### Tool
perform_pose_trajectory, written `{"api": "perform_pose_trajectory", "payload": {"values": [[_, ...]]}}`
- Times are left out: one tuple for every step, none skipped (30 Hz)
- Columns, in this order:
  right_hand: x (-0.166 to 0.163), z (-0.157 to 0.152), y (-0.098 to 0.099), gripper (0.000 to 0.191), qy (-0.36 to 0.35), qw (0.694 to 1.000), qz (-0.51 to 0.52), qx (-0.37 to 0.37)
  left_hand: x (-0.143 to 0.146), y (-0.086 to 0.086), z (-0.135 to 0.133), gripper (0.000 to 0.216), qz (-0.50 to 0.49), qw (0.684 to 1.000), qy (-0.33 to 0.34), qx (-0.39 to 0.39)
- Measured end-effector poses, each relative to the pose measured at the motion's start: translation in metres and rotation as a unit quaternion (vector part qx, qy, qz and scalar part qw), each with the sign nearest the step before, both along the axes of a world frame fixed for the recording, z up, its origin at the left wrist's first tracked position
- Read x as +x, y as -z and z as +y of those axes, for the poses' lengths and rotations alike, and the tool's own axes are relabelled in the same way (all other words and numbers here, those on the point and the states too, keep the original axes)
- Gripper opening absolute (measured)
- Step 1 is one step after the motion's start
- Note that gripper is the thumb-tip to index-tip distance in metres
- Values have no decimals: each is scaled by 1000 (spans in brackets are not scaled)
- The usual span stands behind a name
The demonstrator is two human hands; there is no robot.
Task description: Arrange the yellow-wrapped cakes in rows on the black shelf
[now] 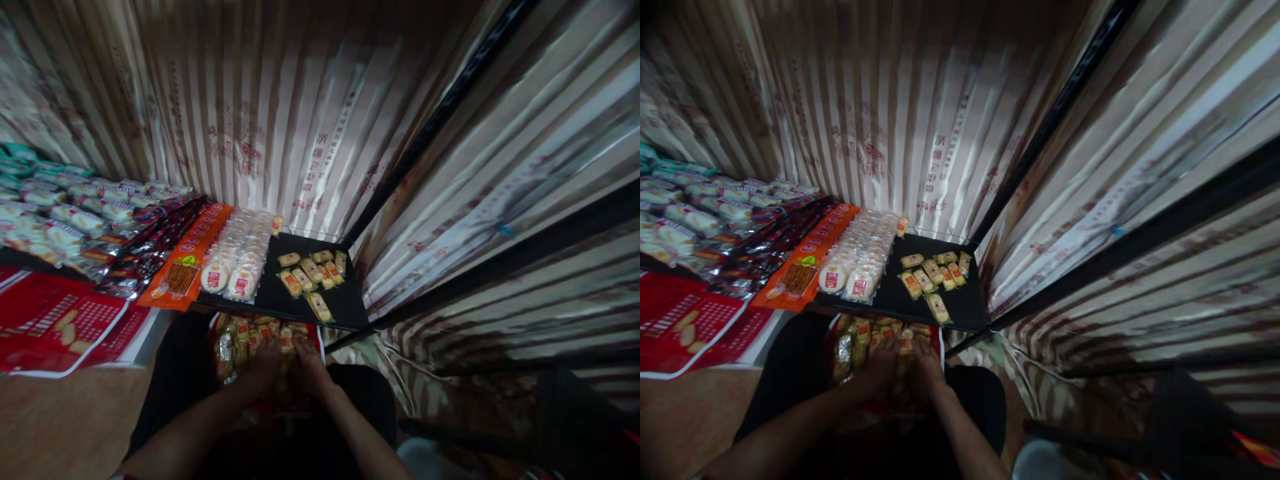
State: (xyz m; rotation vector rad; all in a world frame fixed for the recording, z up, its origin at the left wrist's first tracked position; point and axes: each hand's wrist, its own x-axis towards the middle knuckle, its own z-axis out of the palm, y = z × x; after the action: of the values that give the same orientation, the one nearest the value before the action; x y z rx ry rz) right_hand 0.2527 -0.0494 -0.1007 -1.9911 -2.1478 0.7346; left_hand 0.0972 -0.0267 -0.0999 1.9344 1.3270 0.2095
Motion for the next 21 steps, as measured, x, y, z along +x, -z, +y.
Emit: {"api": "perform_pose_trajectory", "payload": {"values": [[1, 2, 1, 58, 1, 1000, 19, -4, 1, 1, -1, 45, -12, 1000, -7, 3], [1, 3, 2, 56, 9, 999, 37, -1, 1, 2, -1, 42, -19, 1000, -11, 3], [1, 4, 3, 53, 24, 998, 49, 4, 0, 2, -2, 40, -19, 1000, -11, 2], [-1, 4, 4, 51, 44, 997, 58, 12, 0, 2, -2, 39, -18, 1000, -8, 4], [-3, 3, 5, 48, 65, 995, 65, 22, -2, 2, -2, 38, -16, 1000, -4, 10], [-5, 2, 4, 46, 83, 993, 74, 34, -3, 1, -2, 38, -17, 1000, -2, 20], [-6, 0, 3, 44, 99, 990, 85, 50, -4, -1, -2, 38, -20, 999, -5, 34], [-8, -2, 1, 42, 113, 986, 100, 69, -6, -3, -1, 38, -27, 998, -9, 49], [-8, -4, -3, 41, 126, 981, 115, 89, -7, -6, 0, 38, -36, 997, -12, 64], [-8, -6, -8, 39, 133, 977, 130, 108, -8, -10, 1, 37, -47, 996, -15, 80], [-7, -8, -13, 38, 136, 973, 143, 123, -8, -15, 2, 36, -60, 993, -16, 96], [-6, -9, -20, 36, 137, 969, 156, 136, -8, -20, 3, 35, -77, 990, -14, 116], [-5, -9, -26, 34, 138, 965, 169, 146, -7, -26, 5, 33, -97, 986, -13, 136], [-3, -9, -33, 32, 140, 961, 182, 156, -6, -32, 6, 32, -119, 980, -15, 157], [-2, -9, -40, 31, 144, 956, 194, 165, -5, -38, 8, 30, -140, 974, -23, 175], [0, -9, -46, 30, 149, 952, 205, 174, -4, -43, 10, 29, -160, 968, -35, 189], [1, -8, -52, 30, 156, 946, 214, 185, -2, -49, 11, 28, -177, 963, -51, 198], [1, -8, -57, 29, 161, 941, 222, 199, -1, -54, 13, 28, -191, 958, -69, 202], [1, -8, -62, 28, 164, 935, 229, 214, 1, -59, 15, 27, -203, 954, -88, 201], [1, -9, -67, 27, 163, 930, 237, 228, 2, -64, 16, 26, -212, 951, -107, 196], [0, -9, -72, 27, 160, 926, 243, 241, 3, -68, 17, 25, -222, 949, -122, 189]]}}
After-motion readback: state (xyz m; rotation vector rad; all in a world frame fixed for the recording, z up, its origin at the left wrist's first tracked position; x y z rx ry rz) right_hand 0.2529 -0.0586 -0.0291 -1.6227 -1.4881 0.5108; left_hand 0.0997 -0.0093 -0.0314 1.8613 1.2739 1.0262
